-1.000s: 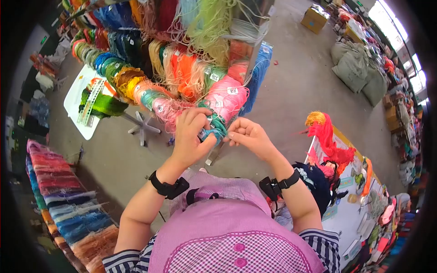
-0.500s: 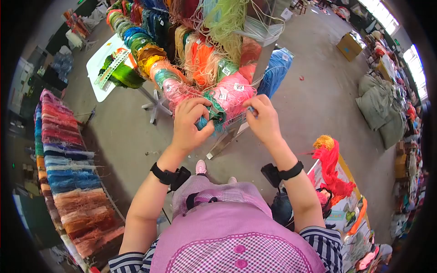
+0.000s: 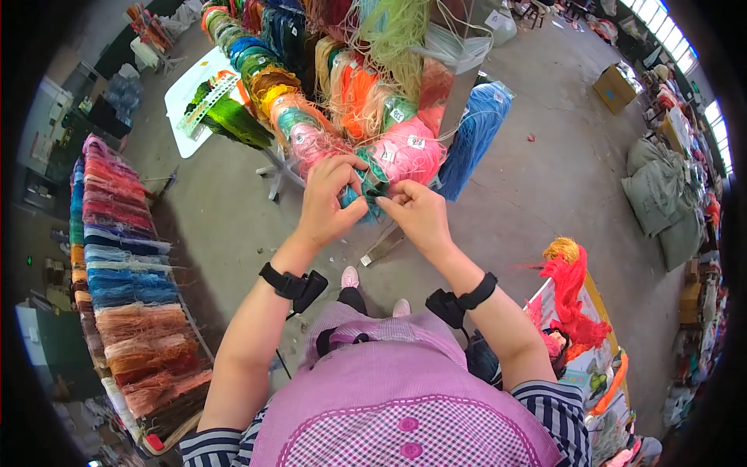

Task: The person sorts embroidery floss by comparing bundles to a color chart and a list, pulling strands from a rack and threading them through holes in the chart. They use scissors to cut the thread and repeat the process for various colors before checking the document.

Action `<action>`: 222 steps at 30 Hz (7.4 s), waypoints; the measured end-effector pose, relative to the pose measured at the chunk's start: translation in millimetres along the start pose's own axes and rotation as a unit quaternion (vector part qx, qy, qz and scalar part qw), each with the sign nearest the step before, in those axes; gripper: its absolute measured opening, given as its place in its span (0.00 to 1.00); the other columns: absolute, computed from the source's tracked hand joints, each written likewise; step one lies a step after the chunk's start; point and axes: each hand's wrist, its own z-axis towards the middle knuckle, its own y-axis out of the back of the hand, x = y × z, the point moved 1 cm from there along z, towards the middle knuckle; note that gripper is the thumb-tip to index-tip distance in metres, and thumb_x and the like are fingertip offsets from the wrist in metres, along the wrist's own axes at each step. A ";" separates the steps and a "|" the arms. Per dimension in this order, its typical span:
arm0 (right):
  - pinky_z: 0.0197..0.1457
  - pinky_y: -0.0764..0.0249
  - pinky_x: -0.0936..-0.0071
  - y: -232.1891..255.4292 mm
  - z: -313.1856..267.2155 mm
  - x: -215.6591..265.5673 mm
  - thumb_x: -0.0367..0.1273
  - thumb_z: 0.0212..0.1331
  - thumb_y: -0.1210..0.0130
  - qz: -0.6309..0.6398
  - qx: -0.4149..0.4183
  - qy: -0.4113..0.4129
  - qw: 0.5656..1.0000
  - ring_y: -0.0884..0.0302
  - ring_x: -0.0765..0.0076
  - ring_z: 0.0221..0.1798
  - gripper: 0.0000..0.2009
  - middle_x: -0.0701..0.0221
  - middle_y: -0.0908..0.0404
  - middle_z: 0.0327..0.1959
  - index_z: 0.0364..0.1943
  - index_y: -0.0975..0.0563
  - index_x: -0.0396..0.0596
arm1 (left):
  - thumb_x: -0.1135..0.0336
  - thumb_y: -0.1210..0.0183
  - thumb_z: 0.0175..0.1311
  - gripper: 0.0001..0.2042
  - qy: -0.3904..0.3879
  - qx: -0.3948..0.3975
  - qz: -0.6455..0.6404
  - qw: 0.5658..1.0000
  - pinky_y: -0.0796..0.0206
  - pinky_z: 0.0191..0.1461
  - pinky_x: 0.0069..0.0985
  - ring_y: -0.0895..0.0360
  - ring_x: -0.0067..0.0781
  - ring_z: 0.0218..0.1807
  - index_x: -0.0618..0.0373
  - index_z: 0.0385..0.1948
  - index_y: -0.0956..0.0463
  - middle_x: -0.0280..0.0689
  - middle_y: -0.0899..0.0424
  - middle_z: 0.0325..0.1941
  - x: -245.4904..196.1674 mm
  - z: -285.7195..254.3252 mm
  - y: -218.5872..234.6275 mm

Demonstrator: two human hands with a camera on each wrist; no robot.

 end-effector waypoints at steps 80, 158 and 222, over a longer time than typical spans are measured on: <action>0.32 0.36 0.88 44.1 -34.7 -0.4 0.32 0.60 0.40 0.329 0.186 -0.111 0.919 0.27 0.88 0.29 0.07 0.76 0.18 0.30 0.38 0.22 0.47 | 0.61 0.49 0.70 0.16 0.448 -0.010 -0.567 0.691 0.24 0.44 0.24 0.18 0.21 0.35 0.59 0.54 0.25 0.33 0.17 0.47 -58.3 -52.3 -34.9; 0.25 0.55 0.85 95.0 -91.0 -25.6 0.35 0.68 0.48 0.172 0.055 -0.062 0.982 0.50 0.91 0.22 0.08 0.88 0.40 0.20 0.35 0.26 0.47 | 0.73 0.47 0.51 0.02 -0.126 0.078 0.168 0.975 0.30 0.38 0.38 0.23 0.47 0.34 0.59 0.25 0.29 0.44 0.24 0.27 7.7 43.7 12.2; 0.51 0.28 0.79 -418.9 210.6 117.4 0.29 0.58 0.40 -0.003 0.382 -0.126 0.916 0.23 0.77 0.46 0.12 0.69 0.18 0.43 0.45 0.21 0.41 | 0.60 0.44 0.68 0.11 0.274 -0.013 -0.077 0.959 0.46 0.24 0.16 0.37 0.13 0.21 0.57 0.30 0.21 0.24 0.34 0.18 375.3 -117.9 545.1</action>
